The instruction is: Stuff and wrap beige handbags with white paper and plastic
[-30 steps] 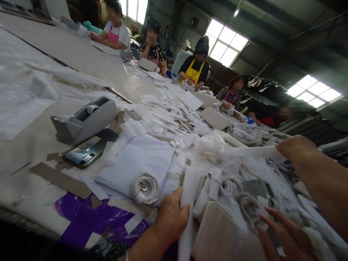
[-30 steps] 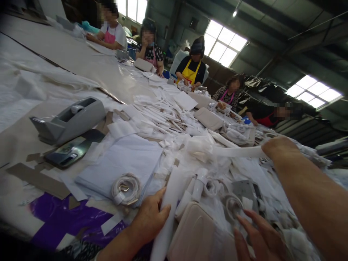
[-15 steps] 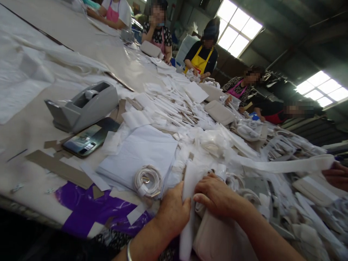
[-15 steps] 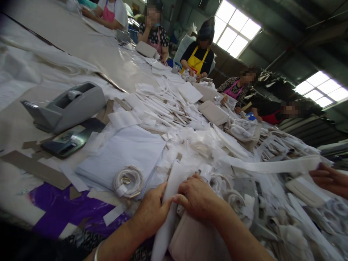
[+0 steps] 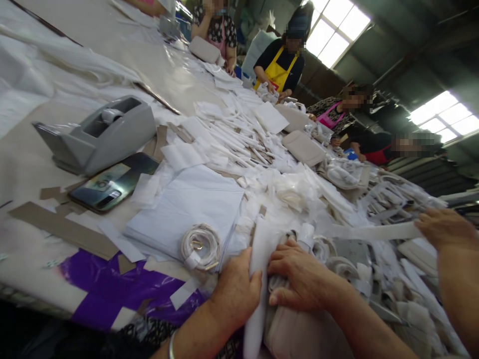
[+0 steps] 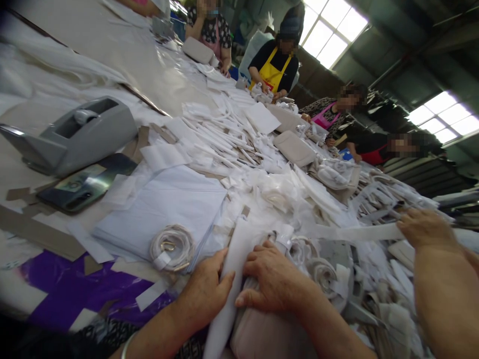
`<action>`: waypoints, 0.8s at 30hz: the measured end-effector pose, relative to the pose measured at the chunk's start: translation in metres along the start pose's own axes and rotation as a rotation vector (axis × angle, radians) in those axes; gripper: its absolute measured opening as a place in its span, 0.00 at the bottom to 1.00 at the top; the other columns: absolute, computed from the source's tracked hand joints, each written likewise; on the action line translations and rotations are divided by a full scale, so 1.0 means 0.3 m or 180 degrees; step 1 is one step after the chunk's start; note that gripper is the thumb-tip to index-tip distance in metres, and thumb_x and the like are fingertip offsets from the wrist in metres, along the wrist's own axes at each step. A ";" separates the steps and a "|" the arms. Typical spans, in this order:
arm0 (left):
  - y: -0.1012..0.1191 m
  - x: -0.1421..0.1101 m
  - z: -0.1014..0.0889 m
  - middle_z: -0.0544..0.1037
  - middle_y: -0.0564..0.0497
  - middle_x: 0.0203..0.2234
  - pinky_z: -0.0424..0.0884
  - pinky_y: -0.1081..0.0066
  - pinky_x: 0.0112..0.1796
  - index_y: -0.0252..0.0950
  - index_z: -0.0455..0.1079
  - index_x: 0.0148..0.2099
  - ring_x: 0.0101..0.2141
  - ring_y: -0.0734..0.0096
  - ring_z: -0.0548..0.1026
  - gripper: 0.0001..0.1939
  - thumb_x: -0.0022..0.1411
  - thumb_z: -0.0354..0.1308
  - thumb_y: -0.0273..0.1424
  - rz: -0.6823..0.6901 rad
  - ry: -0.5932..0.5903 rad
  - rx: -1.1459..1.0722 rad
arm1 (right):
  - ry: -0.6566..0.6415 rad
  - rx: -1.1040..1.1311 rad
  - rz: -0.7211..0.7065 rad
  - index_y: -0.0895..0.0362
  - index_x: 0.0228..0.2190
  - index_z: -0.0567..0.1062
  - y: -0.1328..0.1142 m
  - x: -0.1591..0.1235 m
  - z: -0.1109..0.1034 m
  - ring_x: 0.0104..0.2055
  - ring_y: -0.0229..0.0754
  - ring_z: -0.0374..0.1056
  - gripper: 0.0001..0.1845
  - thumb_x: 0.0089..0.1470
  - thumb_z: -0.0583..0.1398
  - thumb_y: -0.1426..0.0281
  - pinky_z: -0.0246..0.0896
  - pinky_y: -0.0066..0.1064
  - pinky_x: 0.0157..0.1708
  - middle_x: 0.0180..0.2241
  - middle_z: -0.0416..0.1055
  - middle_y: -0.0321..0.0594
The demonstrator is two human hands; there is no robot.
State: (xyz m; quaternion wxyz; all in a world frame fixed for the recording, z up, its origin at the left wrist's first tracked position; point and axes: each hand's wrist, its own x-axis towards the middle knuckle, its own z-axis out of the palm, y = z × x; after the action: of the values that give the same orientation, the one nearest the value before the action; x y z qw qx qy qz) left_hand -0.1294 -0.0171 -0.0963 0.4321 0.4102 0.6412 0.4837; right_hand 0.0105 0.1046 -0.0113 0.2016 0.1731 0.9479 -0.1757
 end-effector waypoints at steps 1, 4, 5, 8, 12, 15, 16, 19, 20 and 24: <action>0.000 0.000 0.000 0.81 0.38 0.46 0.72 0.54 0.52 0.35 0.72 0.57 0.48 0.49 0.78 0.24 0.58 0.55 0.30 -0.0006 0.0011 -0.0004 | -0.0035 -0.0025 0.0025 0.52 0.31 0.79 -0.003 0.002 0.001 0.38 0.48 0.68 0.33 0.54 0.55 0.36 0.51 0.45 0.47 0.31 0.75 0.39; -0.004 0.001 0.004 0.81 0.39 0.46 0.73 0.55 0.52 0.35 0.72 0.57 0.47 0.50 0.78 0.24 0.58 0.55 0.31 -0.0018 0.0014 -0.0012 | -0.0017 -0.0107 0.0060 0.53 0.29 0.77 -0.007 0.007 0.008 0.38 0.48 0.68 0.34 0.53 0.56 0.35 0.51 0.45 0.48 0.30 0.75 0.39; -0.006 0.002 0.006 0.81 0.39 0.46 0.73 0.55 0.51 0.35 0.72 0.57 0.48 0.49 0.78 0.23 0.58 0.55 0.31 -0.0012 0.0017 -0.0007 | 0.0024 -0.0118 0.0047 0.54 0.28 0.77 -0.007 0.007 0.012 0.38 0.48 0.67 0.34 0.53 0.56 0.35 0.51 0.45 0.48 0.30 0.74 0.40; -0.013 0.002 0.010 0.80 0.36 0.47 0.73 0.52 0.52 0.34 0.71 0.58 0.49 0.46 0.78 0.24 0.59 0.55 0.31 -0.0016 0.0010 0.0070 | 0.0143 -0.0096 -0.0024 0.55 0.28 0.74 -0.002 0.004 0.025 0.36 0.47 0.67 0.40 0.53 0.48 0.31 0.53 0.43 0.47 0.29 0.74 0.41; -0.017 0.001 0.013 0.79 0.32 0.50 0.70 0.47 0.55 0.30 0.69 0.60 0.52 0.44 0.76 0.26 0.61 0.53 0.31 -0.0046 -0.0087 0.0179 | 0.0334 -0.0060 -0.0076 0.55 0.24 0.69 0.000 -0.003 0.044 0.31 0.45 0.65 0.46 0.52 0.36 0.29 0.55 0.40 0.40 0.25 0.71 0.41; -0.022 0.003 0.016 0.78 0.31 0.52 0.70 0.47 0.56 0.29 0.68 0.61 0.53 0.44 0.75 0.26 0.62 0.52 0.31 -0.0037 -0.0138 0.0174 | 0.0516 -0.0008 -0.0141 0.54 0.23 0.67 -0.001 -0.013 0.056 0.28 0.43 0.63 0.44 0.55 0.35 0.31 0.54 0.40 0.39 0.23 0.70 0.40; -0.024 0.004 0.018 0.77 0.30 0.52 0.70 0.47 0.56 0.27 0.67 0.62 0.53 0.43 0.75 0.27 0.62 0.52 0.32 -0.0042 -0.0132 0.0181 | 0.0599 0.0006 -0.0172 0.54 0.22 0.66 -0.001 -0.019 0.058 0.27 0.42 0.62 0.43 0.57 0.35 0.32 0.53 0.40 0.39 0.22 0.69 0.39; -0.027 0.005 0.019 0.75 0.28 0.55 0.68 0.46 0.58 0.24 0.61 0.66 0.55 0.42 0.74 0.32 0.62 0.53 0.33 -0.0035 -0.0059 0.0157 | 0.0872 0.0014 -0.0303 0.54 0.22 0.64 0.006 -0.043 0.059 0.25 0.41 0.60 0.39 0.61 0.37 0.37 0.51 0.40 0.37 0.21 0.67 0.38; -0.025 0.004 0.018 0.75 0.29 0.55 0.68 0.46 0.58 0.24 0.59 0.68 0.55 0.42 0.74 0.34 0.62 0.53 0.34 -0.0015 -0.0054 0.0106 | 0.0948 0.0019 -0.0359 0.54 0.22 0.64 0.009 -0.052 0.058 0.25 0.41 0.59 0.38 0.62 0.38 0.39 0.50 0.39 0.36 0.21 0.66 0.37; 0.006 -0.006 0.010 0.81 0.36 0.46 0.72 0.48 0.54 0.30 0.56 0.71 0.47 0.47 0.78 0.36 0.63 0.53 0.35 0.0028 -0.0217 -0.0157 | 0.1190 0.0046 -0.0530 0.54 0.22 0.60 0.016 -0.079 0.045 0.24 0.40 0.56 0.33 0.65 0.39 0.43 0.46 0.38 0.34 0.20 0.61 0.34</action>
State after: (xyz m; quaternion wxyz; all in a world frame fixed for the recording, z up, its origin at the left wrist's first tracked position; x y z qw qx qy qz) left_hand -0.1259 -0.0176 -0.0948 0.4615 0.4184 0.6123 0.4869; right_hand 0.0371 0.0973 -0.0137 0.0057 0.1252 0.9786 -0.1634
